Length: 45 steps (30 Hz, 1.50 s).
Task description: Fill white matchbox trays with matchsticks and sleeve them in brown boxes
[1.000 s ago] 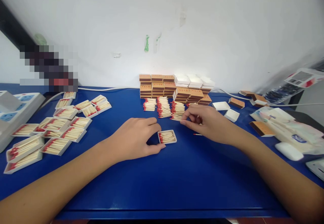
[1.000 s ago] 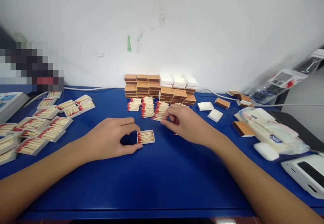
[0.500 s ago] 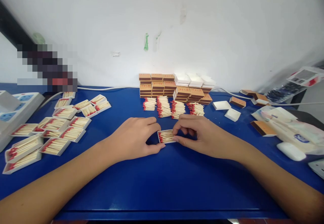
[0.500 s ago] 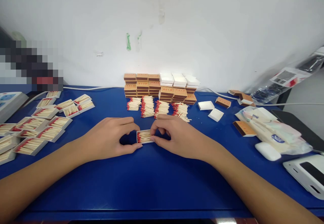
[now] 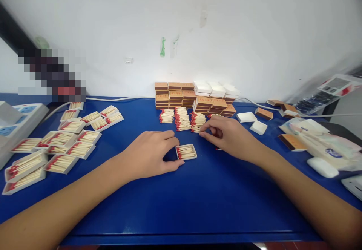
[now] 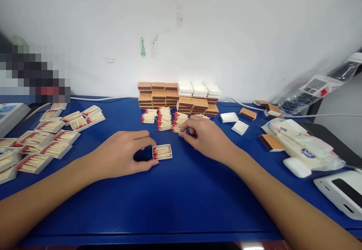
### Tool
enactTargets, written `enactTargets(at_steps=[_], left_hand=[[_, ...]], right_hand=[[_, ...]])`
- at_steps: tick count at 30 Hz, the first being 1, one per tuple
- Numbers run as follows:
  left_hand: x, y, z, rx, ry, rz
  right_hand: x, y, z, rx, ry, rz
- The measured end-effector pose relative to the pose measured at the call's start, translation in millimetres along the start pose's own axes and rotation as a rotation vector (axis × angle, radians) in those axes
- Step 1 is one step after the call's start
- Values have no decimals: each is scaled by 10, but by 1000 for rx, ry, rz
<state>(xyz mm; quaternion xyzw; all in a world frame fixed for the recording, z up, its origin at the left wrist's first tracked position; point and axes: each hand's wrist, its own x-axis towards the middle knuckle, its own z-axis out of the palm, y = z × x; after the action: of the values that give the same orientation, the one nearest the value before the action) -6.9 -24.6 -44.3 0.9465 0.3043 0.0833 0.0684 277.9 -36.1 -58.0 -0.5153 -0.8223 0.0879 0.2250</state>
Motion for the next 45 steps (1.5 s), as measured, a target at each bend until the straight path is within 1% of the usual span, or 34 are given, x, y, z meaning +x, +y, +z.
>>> enactTargets(at_steps=[3, 7, 30, 37, 41, 45], left_hand=[[-10, -7, 9, 1, 6, 7], [-7, -3, 8, 3, 3, 8], [-4, 0, -12, 2, -1, 6], [2, -3, -5, 9, 8, 10], [3, -2, -5, 5, 10, 8], [0, -2, 3, -2, 15, 6]], right_hand=[[16, 63, 19, -33, -27, -4], [14, 37, 19, -37, -52, -11], [8, -5, 19, 12, -64, -46], [-7, 4, 27, -62, -113, -13], [-36, -96, -16, -60, -114, -29], [-92, -324, -19, -2, -91, -78]])
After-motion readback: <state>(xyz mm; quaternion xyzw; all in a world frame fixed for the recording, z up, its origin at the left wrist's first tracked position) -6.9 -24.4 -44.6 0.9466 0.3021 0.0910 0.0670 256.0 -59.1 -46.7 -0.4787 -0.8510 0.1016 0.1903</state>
